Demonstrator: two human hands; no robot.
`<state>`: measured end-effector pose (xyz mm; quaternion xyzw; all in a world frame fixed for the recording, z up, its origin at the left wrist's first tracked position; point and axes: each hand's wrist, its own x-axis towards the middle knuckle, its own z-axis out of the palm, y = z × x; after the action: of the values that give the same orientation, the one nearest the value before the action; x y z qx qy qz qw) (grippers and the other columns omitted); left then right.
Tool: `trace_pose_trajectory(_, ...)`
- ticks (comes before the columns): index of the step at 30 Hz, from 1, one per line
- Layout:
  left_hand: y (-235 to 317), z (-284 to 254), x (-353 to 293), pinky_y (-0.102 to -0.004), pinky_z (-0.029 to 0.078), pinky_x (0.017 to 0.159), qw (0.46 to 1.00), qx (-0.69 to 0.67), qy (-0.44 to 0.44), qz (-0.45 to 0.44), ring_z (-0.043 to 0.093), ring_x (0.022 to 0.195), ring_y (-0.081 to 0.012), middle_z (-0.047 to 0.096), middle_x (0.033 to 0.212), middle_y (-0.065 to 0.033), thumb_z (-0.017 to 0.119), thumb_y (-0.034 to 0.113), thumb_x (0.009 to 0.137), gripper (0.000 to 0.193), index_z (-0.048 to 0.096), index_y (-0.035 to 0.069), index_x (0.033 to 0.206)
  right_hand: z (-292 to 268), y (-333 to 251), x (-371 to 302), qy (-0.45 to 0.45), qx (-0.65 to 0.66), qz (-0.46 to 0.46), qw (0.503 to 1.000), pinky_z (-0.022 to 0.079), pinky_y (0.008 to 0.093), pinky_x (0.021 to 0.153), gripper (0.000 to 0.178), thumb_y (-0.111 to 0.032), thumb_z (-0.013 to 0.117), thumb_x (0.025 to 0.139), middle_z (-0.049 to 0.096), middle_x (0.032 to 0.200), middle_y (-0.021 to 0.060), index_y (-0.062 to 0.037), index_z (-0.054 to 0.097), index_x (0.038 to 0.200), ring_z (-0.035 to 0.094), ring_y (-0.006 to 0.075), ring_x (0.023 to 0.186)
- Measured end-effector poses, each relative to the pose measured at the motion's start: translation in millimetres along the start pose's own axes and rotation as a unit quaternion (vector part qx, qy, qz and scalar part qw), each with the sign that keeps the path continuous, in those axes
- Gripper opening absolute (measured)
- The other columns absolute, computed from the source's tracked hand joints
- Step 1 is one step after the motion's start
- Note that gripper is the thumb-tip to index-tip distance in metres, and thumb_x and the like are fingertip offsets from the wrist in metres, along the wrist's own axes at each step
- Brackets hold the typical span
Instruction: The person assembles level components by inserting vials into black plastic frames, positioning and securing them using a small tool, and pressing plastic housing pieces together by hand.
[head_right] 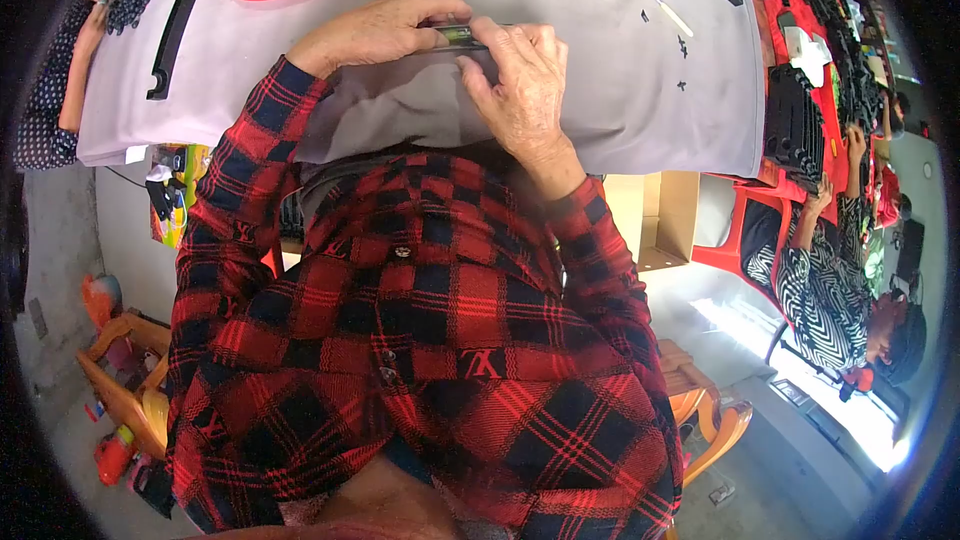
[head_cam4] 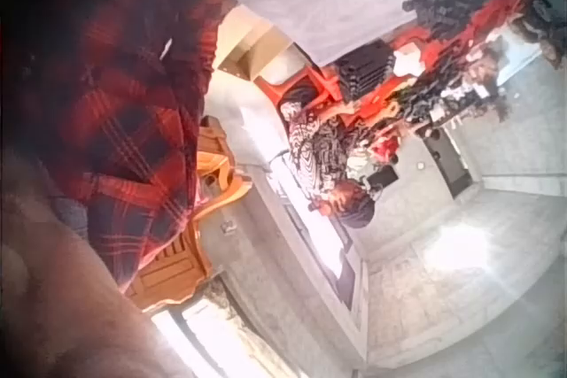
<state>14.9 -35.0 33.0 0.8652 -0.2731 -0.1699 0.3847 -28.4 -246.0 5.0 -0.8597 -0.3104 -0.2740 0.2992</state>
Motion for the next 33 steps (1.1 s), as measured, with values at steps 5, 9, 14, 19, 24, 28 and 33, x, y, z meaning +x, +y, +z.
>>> trace_pose_trajectory(5,-1,2,-1,-0.0372,0.048,0.093,1.000,-0.001,0.013,0.011,0.062,0.100,-0.0258,0.068,0.108,-0.0152,0.062,0.012,0.089,0.040,0.059,-0.002,0.127,7,-3,-3,0.002,0.025,0.020,0.999,0.041,0.0383,0.083,0.046,-0.011,0.081,0.070,0.065,0.090,0.0023,-0.0117,0.067,0.114,0.057,0.0249,0.092)
trace_pose_trajectory(9,-5,5,-2,-0.0372,0.048,0.093,1.000,-0.026,-0.003,0.001,0.062,0.101,-0.0255,0.068,0.109,-0.0155,0.062,0.013,0.090,0.039,0.059,-0.002,0.126,8,-6,-5,0.003,0.062,0.037,0.997,0.044,0.0387,0.086,0.045,-0.009,0.081,0.069,0.067,0.094,0.0042,-0.0094,0.067,0.112,0.058,0.0262,0.093)
trace_pose_trajectory(14,-8,8,-2,-0.0354,0.048,0.092,0.999,-0.038,0.013,0.005,0.063,0.101,-0.0236,0.069,0.109,-0.0148,0.063,0.012,0.090,0.036,0.061,-0.002,0.124,10,-11,-6,-0.001,0.115,0.076,0.990,0.047,0.0387,0.087,0.046,-0.007,0.081,0.068,0.069,0.099,0.0058,-0.0070,0.067,0.111,0.059,0.0276,0.094)
trace_pose_trajectory(19,-7,4,1,-0.0352,0.049,0.089,0.999,-0.036,0.027,0.013,0.064,0.098,-0.0244,0.070,0.107,-0.0145,0.063,0.013,0.091,0.031,0.064,-0.001,0.118,14,-5,0,-0.028,0.043,0.041,0.998,0.044,0.0402,0.087,0.047,-0.011,0.079,0.071,0.069,0.099,0.0048,-0.0096,0.067,0.115,0.057,0.0272,0.097)
trace_pose_trajectory(24,-18,8,4,-0.0409,0.050,0.082,0.989,0.049,0.108,0.085,0.063,0.092,-0.0357,0.065,0.096,-0.0176,0.064,0.015,0.089,0.022,0.067,0.002,0.107,6,-8,4,-0.056,-0.021,-0.016,0.998,0.043,0.0433,0.084,0.048,-0.010,0.075,0.076,0.069,0.102,0.0084,-0.0067,0.065,0.123,0.058,0.0300,0.095)
trace_pose_trajectory(28,-23,23,3,-0.0466,0.048,0.080,0.976,0.085,0.171,0.106,0.060,0.092,-0.0400,0.062,0.093,-0.0182,0.063,0.012,0.087,0.020,0.068,0.002,0.105,11,-5,-2,-0.057,-0.025,-0.016,0.998,0.041,0.0432,0.081,0.041,-0.012,0.073,0.078,0.060,0.091,0.0057,-0.0081,0.065,0.118,0.053,0.0283,0.092)
trace_pose_trajectory(33,-20,12,-6,-0.0485,0.048,0.083,0.983,0.059,0.132,0.114,0.059,0.097,-0.0406,0.063,0.097,-0.0191,0.060,0.007,0.085,0.017,0.067,0.003,0.101,12,-8,-1,-0.047,0.002,-0.041,0.998,0.041,0.0414,0.085,0.043,-0.011,0.074,0.076,0.063,0.100,0.0021,-0.0113,0.064,0.118,0.055,0.0244,0.096)
